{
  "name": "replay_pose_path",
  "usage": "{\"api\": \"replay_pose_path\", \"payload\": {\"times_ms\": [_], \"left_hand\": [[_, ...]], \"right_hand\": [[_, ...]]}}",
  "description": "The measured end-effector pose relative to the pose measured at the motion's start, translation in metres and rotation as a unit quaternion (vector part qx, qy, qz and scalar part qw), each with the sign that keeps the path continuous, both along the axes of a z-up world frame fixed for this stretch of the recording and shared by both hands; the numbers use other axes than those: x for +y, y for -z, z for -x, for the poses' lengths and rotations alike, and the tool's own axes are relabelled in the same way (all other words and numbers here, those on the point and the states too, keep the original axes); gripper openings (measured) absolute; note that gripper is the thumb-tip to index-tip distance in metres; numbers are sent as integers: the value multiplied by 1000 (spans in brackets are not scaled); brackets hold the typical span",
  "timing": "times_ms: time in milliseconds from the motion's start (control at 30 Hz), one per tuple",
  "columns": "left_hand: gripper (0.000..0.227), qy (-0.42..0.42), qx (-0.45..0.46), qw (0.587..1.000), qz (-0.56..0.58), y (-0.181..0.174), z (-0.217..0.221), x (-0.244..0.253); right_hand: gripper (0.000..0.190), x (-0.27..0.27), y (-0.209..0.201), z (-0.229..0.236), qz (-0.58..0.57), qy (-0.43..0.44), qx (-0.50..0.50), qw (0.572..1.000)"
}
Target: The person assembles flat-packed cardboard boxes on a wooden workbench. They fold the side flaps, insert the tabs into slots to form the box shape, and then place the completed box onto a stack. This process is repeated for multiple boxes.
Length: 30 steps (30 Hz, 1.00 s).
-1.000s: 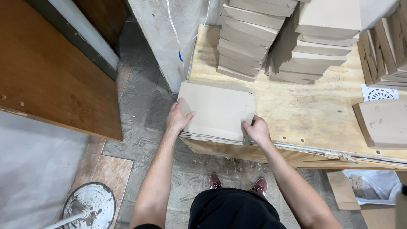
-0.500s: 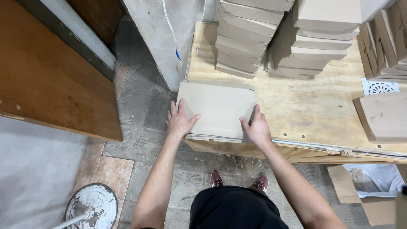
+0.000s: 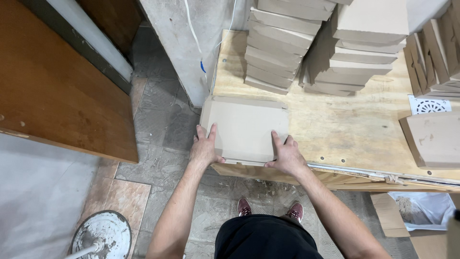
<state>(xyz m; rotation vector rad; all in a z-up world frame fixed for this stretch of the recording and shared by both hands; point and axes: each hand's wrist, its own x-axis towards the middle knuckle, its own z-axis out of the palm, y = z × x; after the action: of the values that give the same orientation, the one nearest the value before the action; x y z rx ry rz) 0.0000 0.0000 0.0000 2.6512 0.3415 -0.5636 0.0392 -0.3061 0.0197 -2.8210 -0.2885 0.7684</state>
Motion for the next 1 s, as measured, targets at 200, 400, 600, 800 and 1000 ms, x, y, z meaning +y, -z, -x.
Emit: {"api": "replay_pose_path", "payload": {"times_ms": [200,400,600,800,1000], "left_hand": [[144,2,97,995,-28,-89,-4,-36],[75,45,-209,977,8,-35,-49,-101],[46,203,-336,900,187,19,-81,-229],[78,202,-163,899,352,38,-104,-336],[77,173,-120,906,368,43,-124,-395]], "right_hand": [[143,-16,-7,-7,-34,-7,37,999],[96,-55,-2,-9,-295,77,-24,952],[41,-151,72,-24,-418,251,-65,871],[63,-248,44,-17,-574,335,19,747],[105,-333,-8,-12,-676,222,197,675]]}}
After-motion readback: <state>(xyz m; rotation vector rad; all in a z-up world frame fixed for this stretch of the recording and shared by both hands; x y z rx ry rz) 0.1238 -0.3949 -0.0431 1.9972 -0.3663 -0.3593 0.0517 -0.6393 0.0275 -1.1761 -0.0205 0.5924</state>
